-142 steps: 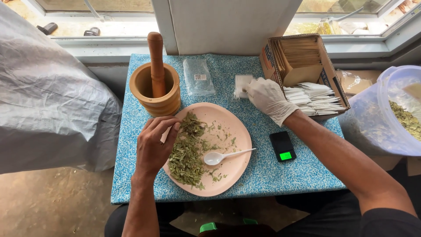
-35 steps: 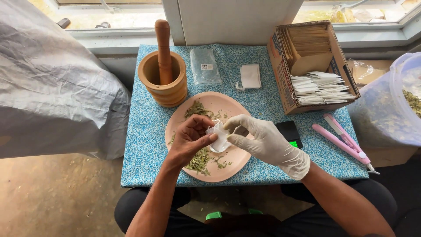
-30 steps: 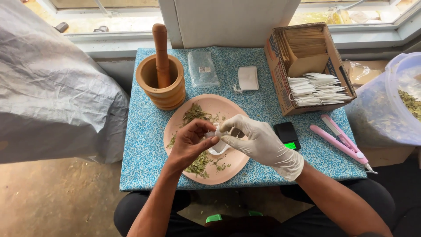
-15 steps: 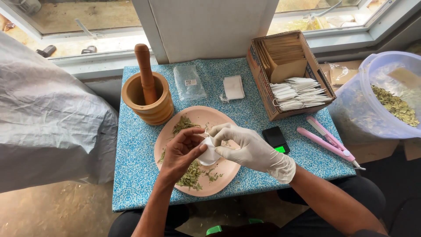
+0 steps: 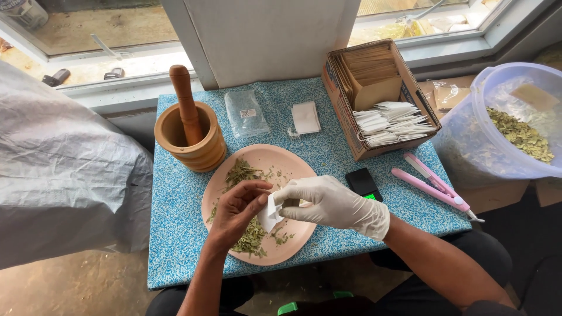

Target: Filling small filter bags with loose tea leaves, weighing them on a digital scale, and sealing them with a heat sealer.

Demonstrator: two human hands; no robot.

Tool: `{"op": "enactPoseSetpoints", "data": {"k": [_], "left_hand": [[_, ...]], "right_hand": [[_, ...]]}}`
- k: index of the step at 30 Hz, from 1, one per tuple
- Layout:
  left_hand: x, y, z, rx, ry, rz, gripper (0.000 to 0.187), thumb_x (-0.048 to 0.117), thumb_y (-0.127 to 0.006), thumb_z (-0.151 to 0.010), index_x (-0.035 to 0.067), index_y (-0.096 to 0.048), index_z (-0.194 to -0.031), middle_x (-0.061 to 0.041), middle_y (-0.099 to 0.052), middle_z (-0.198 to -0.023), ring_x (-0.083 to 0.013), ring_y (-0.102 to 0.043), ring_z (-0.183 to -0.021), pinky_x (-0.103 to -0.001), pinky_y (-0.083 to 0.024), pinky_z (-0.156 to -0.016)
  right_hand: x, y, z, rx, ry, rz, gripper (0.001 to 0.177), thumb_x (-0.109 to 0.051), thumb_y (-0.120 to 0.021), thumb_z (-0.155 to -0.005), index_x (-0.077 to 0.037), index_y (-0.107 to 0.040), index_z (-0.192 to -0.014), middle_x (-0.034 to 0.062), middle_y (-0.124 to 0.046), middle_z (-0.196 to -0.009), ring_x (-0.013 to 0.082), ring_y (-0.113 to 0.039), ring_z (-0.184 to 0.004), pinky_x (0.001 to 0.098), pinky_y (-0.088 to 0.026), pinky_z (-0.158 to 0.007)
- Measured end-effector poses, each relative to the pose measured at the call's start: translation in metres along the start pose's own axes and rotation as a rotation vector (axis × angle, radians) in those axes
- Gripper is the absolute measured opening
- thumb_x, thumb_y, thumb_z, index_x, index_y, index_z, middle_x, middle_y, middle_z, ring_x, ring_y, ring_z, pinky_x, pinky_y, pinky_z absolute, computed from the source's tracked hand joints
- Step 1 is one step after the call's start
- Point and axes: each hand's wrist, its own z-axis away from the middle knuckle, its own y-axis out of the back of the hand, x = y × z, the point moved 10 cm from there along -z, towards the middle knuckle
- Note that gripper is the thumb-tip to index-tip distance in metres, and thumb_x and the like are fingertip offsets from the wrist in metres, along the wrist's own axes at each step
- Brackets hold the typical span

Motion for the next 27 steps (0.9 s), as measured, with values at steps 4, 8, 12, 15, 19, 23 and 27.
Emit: {"op": "enactPoseSetpoints", "data": {"k": [4,8,12,15,19,23,27], "left_hand": [[0.003,-0.001,-0.001,-0.005,-0.02,-0.038,0.023,0.007,-0.073,-0.108,-0.004,-0.08,-0.127,-0.019,-0.083,-0.093,-0.0145,-0.072,-0.087,-0.032,-0.063,-0.077],[0.005,-0.013,0.0,-0.09,0.016,0.003,0.04,0.02,-0.071,-0.11,-0.005,-0.072,-0.142,-0.024,-0.083,-0.107,-0.0194,-0.073,-0.096,-0.041,-0.063,-0.09],[0.017,-0.026,0.0,-0.205,-0.007,-0.127,0.063,0.019,-0.091,-0.095,-0.004,-0.071,-0.149,-0.024,-0.084,-0.13,-0.0261,-0.076,-0.123,-0.053,-0.055,-0.112],[0.01,-0.023,0.002,-0.176,0.032,-0.187,0.055,0.016,-0.092,-0.093,-0.003,-0.077,-0.143,-0.021,-0.084,-0.136,-0.0248,-0.069,-0.132,-0.051,-0.053,-0.115],[0.001,-0.016,0.002,-0.164,0.084,-0.154,0.057,0.017,-0.091,-0.094,-0.005,-0.076,-0.145,-0.023,-0.079,-0.146,-0.029,-0.064,-0.138,-0.052,-0.05,-0.118],[0.005,-0.017,0.001,-0.161,0.038,-0.185,0.067,0.028,-0.095,-0.09,0.0,-0.075,-0.147,-0.019,-0.082,-0.135,-0.0231,-0.069,-0.13,-0.053,-0.05,-0.118],[0.022,-0.014,0.001,-0.118,-0.048,-0.289,0.064,0.026,-0.095,-0.092,0.006,-0.075,-0.149,-0.014,-0.087,-0.123,-0.0174,-0.071,-0.125,-0.051,-0.053,-0.115]], "right_hand": [[0.012,0.004,-0.002,0.044,-0.007,0.039,0.012,-0.014,-0.085,-0.1,-0.019,-0.089,-0.109,-0.0004,-0.085,-0.092,0.0119,-0.078,-0.087,0.0375,-0.066,-0.087],[0.013,0.009,-0.004,0.096,0.022,0.078,0.009,-0.016,-0.081,-0.104,-0.02,-0.089,-0.105,-0.0014,-0.08,-0.087,0.0096,-0.075,-0.083,0.0344,-0.064,-0.084],[0.01,0.009,-0.005,0.091,0.021,0.038,0.014,-0.015,-0.079,-0.106,-0.02,-0.089,-0.113,0.0015,-0.083,-0.093,0.0121,-0.074,-0.087,0.0359,-0.065,-0.085],[-0.003,0.005,-0.001,0.092,0.032,0.0,0.016,-0.014,-0.08,-0.106,-0.023,-0.09,-0.115,-0.0004,-0.082,-0.095,0.0114,-0.072,-0.089,0.0354,-0.064,-0.088],[0.01,0.008,-0.007,0.098,0.038,0.039,0.018,-0.012,-0.077,-0.108,-0.019,-0.089,-0.118,0.0041,-0.083,-0.095,0.0161,-0.075,-0.089,0.0361,-0.064,-0.087],[0.008,0.002,-0.006,0.063,0.102,0.307,0.013,-0.018,-0.075,-0.105,-0.022,-0.084,-0.112,0.0005,-0.08,-0.096,0.0216,-0.077,-0.092,0.0382,-0.063,-0.083],[-0.008,-0.01,-0.006,0.099,0.267,0.658,0.006,-0.023,-0.073,-0.106,-0.021,-0.079,-0.107,-0.0031,-0.078,-0.104,0.0208,-0.074,-0.094,0.0358,-0.061,-0.081]]}}
